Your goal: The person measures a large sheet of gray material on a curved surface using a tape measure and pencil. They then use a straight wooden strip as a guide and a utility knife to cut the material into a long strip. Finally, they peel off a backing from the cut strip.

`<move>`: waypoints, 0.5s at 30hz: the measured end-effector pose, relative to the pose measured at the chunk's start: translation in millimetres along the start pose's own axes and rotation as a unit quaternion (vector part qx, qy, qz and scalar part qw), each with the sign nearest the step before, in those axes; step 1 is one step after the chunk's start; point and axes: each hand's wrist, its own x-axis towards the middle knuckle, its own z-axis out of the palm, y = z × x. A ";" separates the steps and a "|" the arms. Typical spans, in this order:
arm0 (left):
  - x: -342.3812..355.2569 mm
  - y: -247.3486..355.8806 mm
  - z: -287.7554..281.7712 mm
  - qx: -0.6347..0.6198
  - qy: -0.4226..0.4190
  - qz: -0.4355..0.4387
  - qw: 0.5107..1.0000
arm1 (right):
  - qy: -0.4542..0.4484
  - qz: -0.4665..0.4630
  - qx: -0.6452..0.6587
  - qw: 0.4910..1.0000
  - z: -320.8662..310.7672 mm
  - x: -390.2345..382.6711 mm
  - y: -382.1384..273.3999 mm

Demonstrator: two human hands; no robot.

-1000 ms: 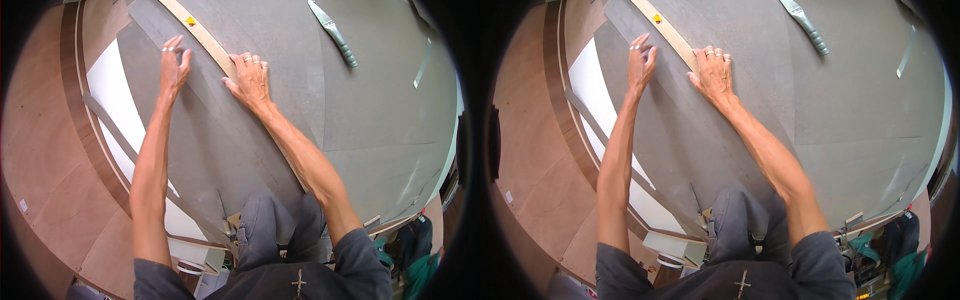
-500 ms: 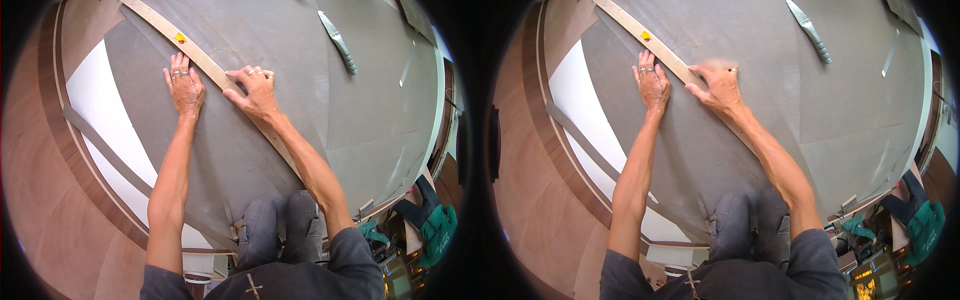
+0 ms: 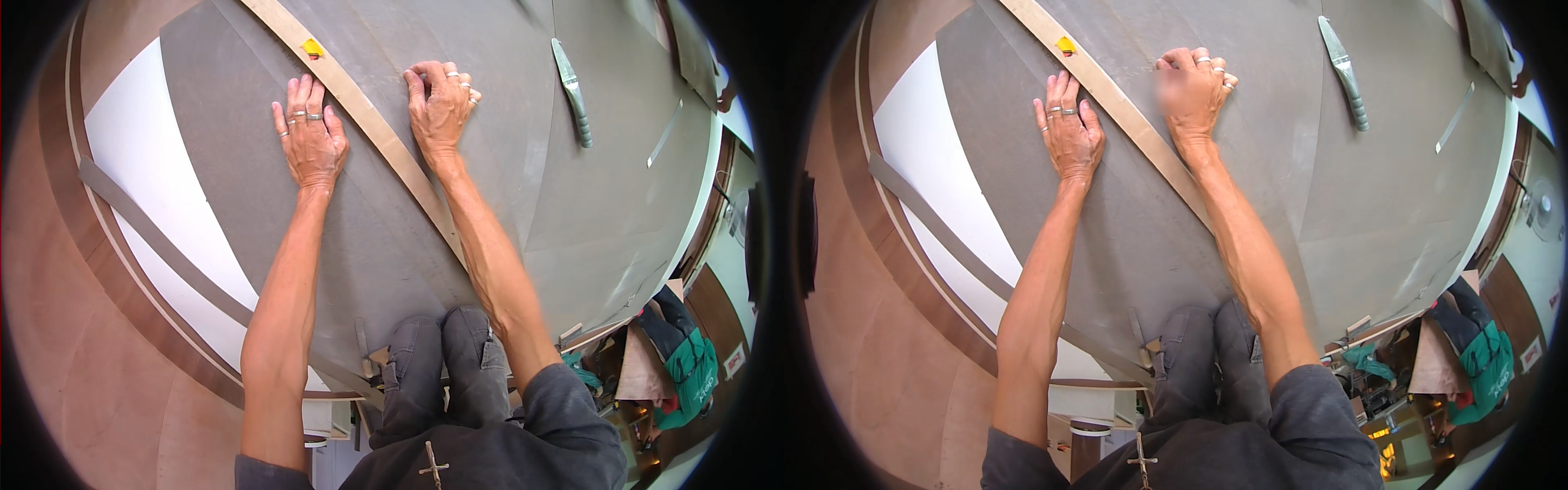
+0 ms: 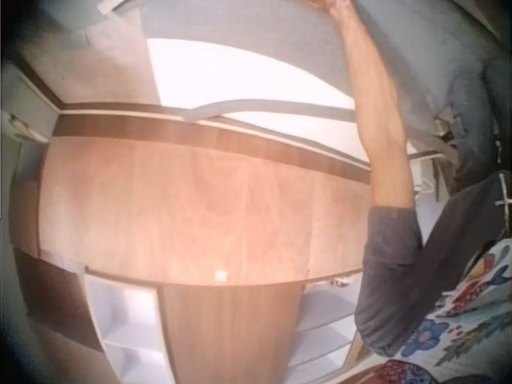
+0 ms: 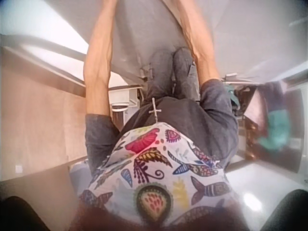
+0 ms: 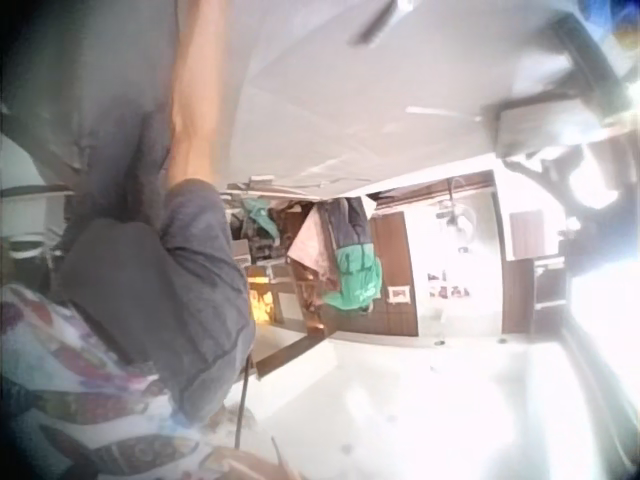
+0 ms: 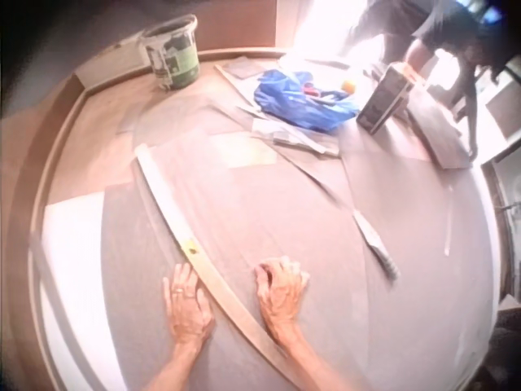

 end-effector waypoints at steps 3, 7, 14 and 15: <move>-0.6 -1.8 -1.6 -0.002 -0.010 -0.004 1.000 | 0.013 -0.001 0.042 0.999 0.9 -0.3 2.5; -0.2 -1.7 -1.7 0.005 -0.017 -0.007 1.000 | -0.019 -0.028 0.086 0.996 -10.1 -5.2 7.7; 0.8 0.5 -3.3 0.000 -0.023 -0.011 1.000 | -0.007 -0.028 0.007 1.000 -1.3 -5.3 3.4; 0.7 0.8 -3.6 0.000 -0.024 -0.014 1.000 | 0.001 -0.028 0.001 1.000 1.8 -5.1 1.3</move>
